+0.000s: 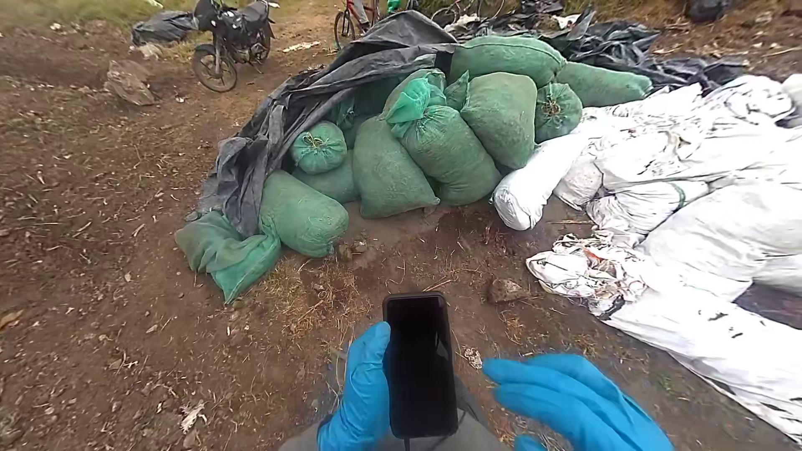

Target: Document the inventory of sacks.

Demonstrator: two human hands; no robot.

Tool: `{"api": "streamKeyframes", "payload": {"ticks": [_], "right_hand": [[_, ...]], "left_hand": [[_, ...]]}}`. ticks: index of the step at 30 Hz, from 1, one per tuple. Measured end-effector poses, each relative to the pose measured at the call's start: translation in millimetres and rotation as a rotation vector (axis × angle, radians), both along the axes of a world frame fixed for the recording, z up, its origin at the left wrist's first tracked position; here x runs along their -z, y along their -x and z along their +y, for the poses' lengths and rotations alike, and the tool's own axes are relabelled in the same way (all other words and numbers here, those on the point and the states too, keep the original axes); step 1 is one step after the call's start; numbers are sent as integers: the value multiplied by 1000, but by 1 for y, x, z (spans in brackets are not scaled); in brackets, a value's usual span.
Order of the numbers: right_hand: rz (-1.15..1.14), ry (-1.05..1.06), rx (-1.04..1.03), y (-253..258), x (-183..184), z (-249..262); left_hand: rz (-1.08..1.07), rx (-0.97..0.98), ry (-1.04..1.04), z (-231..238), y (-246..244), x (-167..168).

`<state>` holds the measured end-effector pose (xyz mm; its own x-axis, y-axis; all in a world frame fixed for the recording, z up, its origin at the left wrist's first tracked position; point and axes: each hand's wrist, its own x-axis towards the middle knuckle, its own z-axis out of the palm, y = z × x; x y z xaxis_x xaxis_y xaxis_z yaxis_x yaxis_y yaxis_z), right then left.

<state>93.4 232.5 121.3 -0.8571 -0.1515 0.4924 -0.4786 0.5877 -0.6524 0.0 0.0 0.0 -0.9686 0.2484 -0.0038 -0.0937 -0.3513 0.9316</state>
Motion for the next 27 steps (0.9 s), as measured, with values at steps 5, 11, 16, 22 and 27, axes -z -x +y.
{"api": "streamKeyframes", "payload": {"ticks": [5,11,16,22,27], "right_hand": [[-51,-85,123,34,34,78],[-72,-121,206,64,39,148],[-71,-84,255,91,48,184],[-90,-9,293,136,54,219],[-124,12,245,188,58,241]], "left_hand": [[-99,50,11,115,45,-37],[-101,175,19,195,79,-45],[-119,209,45,237,110,-39],[-171,180,71,267,157,-32],[-193,174,-3,299,218,-22]]}}
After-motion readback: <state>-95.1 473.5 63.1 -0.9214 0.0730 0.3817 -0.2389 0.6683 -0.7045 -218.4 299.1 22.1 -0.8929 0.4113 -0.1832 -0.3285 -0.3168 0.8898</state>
